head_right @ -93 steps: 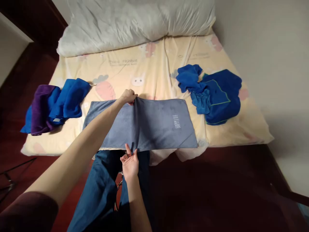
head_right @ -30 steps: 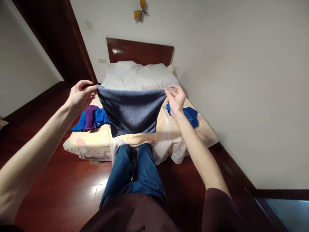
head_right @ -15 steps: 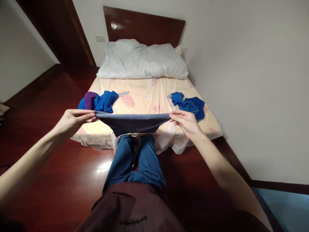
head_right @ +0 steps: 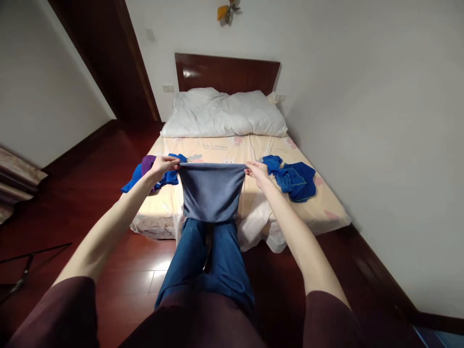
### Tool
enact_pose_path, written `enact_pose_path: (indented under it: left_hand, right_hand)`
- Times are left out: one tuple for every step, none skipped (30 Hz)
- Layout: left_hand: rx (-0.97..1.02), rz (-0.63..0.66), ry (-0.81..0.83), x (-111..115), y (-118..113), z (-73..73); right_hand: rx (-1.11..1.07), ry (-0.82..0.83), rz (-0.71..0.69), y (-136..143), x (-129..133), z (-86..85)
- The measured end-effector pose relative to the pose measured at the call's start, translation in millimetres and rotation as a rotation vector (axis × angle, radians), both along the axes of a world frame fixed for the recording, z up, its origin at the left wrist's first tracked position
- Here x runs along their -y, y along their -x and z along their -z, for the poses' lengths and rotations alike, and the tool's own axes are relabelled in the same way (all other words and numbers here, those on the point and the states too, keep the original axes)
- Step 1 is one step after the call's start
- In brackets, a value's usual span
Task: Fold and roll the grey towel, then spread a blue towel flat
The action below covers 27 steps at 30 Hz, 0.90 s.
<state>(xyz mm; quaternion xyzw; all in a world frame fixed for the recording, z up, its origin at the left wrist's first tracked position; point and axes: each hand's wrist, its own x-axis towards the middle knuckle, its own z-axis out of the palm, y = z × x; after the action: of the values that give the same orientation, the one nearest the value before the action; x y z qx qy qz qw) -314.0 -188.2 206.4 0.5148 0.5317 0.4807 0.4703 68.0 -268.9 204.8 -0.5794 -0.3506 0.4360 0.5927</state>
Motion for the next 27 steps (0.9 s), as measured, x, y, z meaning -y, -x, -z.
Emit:
enact_pose_path:
  left_hand:
    - [-0.015,-0.020,-0.076,-13.5,-3.7,-8.2]
    - [-0.026,-0.031,-0.171,-24.1,-5.9,-16.1]
    - [-0.034,-0.037,-0.279,-31.7,-6.6,-23.1]
    - [-0.039,-0.040,-0.385,-36.3,-6.1,-28.6]
    - [-0.044,-0.043,-0.478,-38.2,-4.5,-31.9]
    - [-0.050,-0.050,-0.550,-37.8,-2.2,-32.6]
    - [-0.058,-0.054,-0.595,-35.6,0.6,-30.2]
    - [-0.069,-0.055,-0.618,-32.0,3.8,-24.4]
    - [-0.082,-0.057,-0.623,-27.3,7.1,-15.1]
    - [-0.101,-0.056,-0.613,-21.7,10.3,-1.9]
    - [-0.126,-0.049,-0.588,-15.4,13.1,14.9]
    - [-0.154,-0.038,-0.547,-8.5,15.2,35.1]
    - [-0.187,-0.019,-0.491,-0.8,16.5,58.2]
    - [-0.218,0.004,-0.411,7.6,17.0,83.5]
    - [-0.250,0.021,-0.304,16.7,16.6,110.1]
    - [-0.281,0.024,-0.172,26.3,15.5,137.0]
    - [-0.300,0.020,-0.031,36.2,14.1,163.4]
    - [-0.307,0.023,0.043,46.2,12.5,188.3]
    - [-0.311,0.032,0.098,55.8,11.0,211.0]
    - [-0.311,0.031,0.150,64.6,9.8,230.8]
    - [-0.307,0.029,0.187,72.1,9.0,247.6]
    - [-0.299,0.024,0.217,78.1,8.6,261.1]
    - [-0.287,0.017,0.238,82.4,8.5,271.5]
    - [-0.272,0.014,0.250,85.0,8.8,279.1]
    - [-0.256,0.014,0.255,86.1,9.2,284.3]
    - [-0.238,0.019,0.257,86.1,9.7,287.4]
    - [-0.221,0.027,0.257,85.3,10.2,288.9]
  right_hand:
    - [0.010,-0.048,0.028,1.9,-13.8,-7.0]
    - [0.019,-0.103,0.055,2.8,-25.2,-13.7]
    - [0.037,-0.168,0.075,2.2,-34.1,-19.5]
    - [0.076,-0.246,0.077,0.0,-40.7,-23.4]
    - [0.132,-0.324,0.073,-3.7,-44.9,-25.0]
    - [0.198,-0.392,0.062,-8.7,-47.0,-23.8]
    - [0.268,-0.449,0.050,-14.4,-47.1,-19.6]
    - [0.332,-0.491,0.039,-20.2,-45.3,-12.2]
    - [0.380,-0.518,0.031,-25.5,-41.8,-1.6]
    - [0.408,-0.527,0.026,-29.7,-36.7,11.9]
    - [0.414,-0.515,0.024,-32.3,-30.3,28.2]
    - [0.397,-0.473,0.025,-33.0,-22.7,47.0]
    - [0.360,-0.395,0.027,-31.7,-14.0,67.8]
    - [0.313,-0.290,0.030,-28.4,-4.6,90.1]
    - [0.257,-0.159,0.038,-23.4,5.4,113.3]
    - [0.199,-0.022,0.044,-17.2,15.8,136.7]
    - [0.173,0.055,0.044,-10.1,26.2,159.6]
    - [0.156,0.113,0.044,-2.9,36.4,181.1]
    - [0.140,0.164,0.046,4.0,46.0,200.7]
    - [0.126,0.206,0.048,9.9,54.6,217.7]
    - [0.112,0.244,0.052,14.6,62.1,231.9]
    - [0.098,0.276,0.057,17.7,68.0,243.3]
    - [0.086,0.301,0.062,19.4,72.2,251.8]
    - [0.074,0.319,0.066,19.7,74.8,257.8]
    - [0.062,0.332,0.067,18.8,75.9,261.9]
    - [0.049,0.341,0.064,17.0,75.8,264.4]
    - [0.033,0.346,0.056,14.7,75.0,265.8]
